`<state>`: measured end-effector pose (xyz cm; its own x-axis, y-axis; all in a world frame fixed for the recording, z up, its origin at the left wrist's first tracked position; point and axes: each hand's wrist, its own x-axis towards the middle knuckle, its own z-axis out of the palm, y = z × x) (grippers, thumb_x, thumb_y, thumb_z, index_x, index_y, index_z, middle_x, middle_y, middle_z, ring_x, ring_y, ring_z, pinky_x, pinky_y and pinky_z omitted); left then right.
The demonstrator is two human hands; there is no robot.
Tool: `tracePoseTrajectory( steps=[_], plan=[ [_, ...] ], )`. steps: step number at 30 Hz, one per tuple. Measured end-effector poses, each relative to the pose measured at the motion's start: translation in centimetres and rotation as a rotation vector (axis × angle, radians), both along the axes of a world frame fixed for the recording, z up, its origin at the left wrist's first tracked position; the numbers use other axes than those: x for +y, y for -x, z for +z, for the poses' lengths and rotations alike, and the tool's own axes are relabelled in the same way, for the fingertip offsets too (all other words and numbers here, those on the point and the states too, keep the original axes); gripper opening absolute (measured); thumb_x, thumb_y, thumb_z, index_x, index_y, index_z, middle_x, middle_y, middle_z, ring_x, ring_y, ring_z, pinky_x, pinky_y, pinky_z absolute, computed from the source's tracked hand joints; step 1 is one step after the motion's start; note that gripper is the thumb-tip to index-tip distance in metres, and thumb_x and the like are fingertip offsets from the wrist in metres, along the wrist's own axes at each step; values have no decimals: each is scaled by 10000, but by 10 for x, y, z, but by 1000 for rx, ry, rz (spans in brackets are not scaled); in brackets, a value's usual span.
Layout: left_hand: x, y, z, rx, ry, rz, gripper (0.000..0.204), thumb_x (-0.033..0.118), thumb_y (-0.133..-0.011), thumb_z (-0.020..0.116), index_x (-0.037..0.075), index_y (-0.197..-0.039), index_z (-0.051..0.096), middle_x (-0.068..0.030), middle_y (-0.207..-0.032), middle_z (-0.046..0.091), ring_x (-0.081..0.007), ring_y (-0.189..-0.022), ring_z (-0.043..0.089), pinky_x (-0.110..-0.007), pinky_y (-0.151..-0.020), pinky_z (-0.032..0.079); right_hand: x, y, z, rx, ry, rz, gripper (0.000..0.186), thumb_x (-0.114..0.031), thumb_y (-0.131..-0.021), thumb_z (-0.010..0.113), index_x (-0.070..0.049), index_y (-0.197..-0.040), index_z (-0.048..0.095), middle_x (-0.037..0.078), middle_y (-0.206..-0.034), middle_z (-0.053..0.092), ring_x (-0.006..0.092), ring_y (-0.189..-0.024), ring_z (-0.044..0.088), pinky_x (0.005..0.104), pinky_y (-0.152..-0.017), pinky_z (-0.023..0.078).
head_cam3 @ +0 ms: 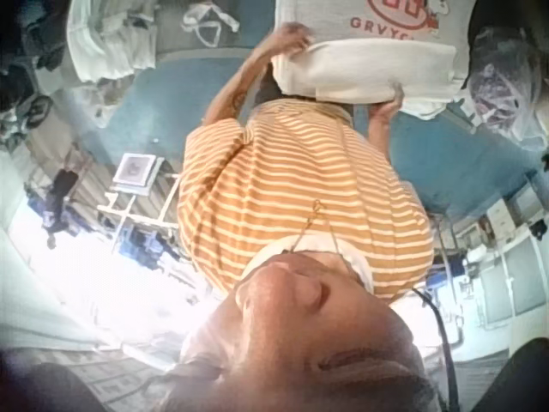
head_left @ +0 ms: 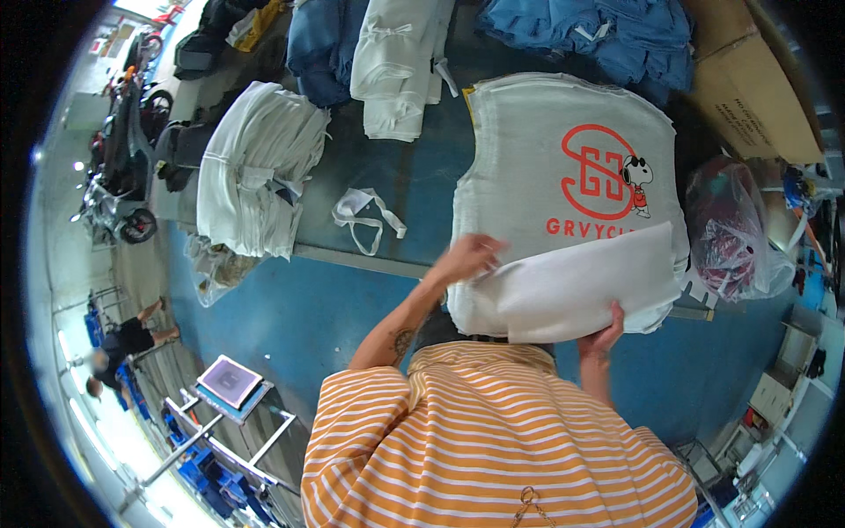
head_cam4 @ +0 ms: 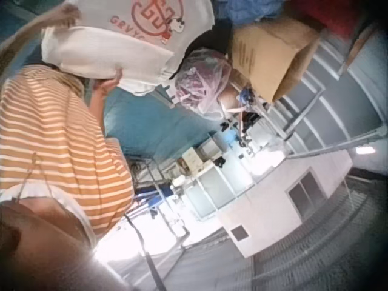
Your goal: The person folds white hooded sweatshirts on a large table in a workshop. They smooth the fabric, fold the sleeves and body, and then roll the garment into a compact bundle. The person repeats this process for multiple sweatshirts, stacking the finished bundles on the table.
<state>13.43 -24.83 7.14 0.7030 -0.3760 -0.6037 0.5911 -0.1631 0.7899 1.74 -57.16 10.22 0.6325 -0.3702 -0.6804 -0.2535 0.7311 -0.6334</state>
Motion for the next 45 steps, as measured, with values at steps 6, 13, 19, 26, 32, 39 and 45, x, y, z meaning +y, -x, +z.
tracePoseTrajectory(
  steps=[6,13,19,26,32,39,45],
  plan=[
    [208,43,-129,-548,-1302,389,336,390,-904,682,86,-1044,650,-176,-1027,643,-409,-1003,606,-542,-825,476,38,-2,84,-144,280,-4,674,-468,-839,598,-91,-1389,501,101,-1308,570,321,-1187,562,506,-994,476],
    [159,37,-116,-807,-358,172,147,6,-916,607,47,-1042,544,-147,-915,649,-366,-840,643,-417,-722,502,83,-38,135,-241,199,225,764,-414,-769,621,-42,-1419,469,138,-1330,577,332,-1209,562,493,-1015,480],
    [180,-27,73,-655,321,715,120,78,-1041,494,20,-1139,533,-51,-774,617,-132,-720,623,-312,-638,497,123,-74,122,-404,29,467,761,-294,-739,628,15,-1414,461,199,-1326,595,365,-1171,608,479,-1019,508],
    [353,4,38,-136,246,781,173,191,-995,629,65,-1107,671,50,-661,511,-21,-554,414,-200,-488,334,156,-118,92,-357,-84,746,724,-136,-664,689,37,-1345,517,169,-1244,641,306,-1092,653,411,-936,557],
    [416,68,-140,62,-286,605,260,216,-938,710,65,-1150,705,11,-740,633,-67,-625,558,-247,-522,417,262,-169,79,-147,43,917,705,-120,-619,732,17,-1292,570,128,-1174,657,277,-1053,651,394,-923,544],
    [435,63,-155,108,-117,583,238,209,-936,719,59,-1121,724,-45,-848,713,-92,-694,636,-253,-558,456,391,-208,-15,-109,-43,1268,696,-152,-705,772,15,-1338,537,128,-1145,656,241,-1031,647,380,-908,537],
    [450,65,-149,150,87,622,424,236,-941,708,75,-1319,603,-69,-988,709,-142,-749,681,-280,-621,535,429,-198,-140,-276,1038,1063,533,-241,-833,767,51,-1219,546,166,-1044,613,292,-986,637,372,-845,517]
  ],
)
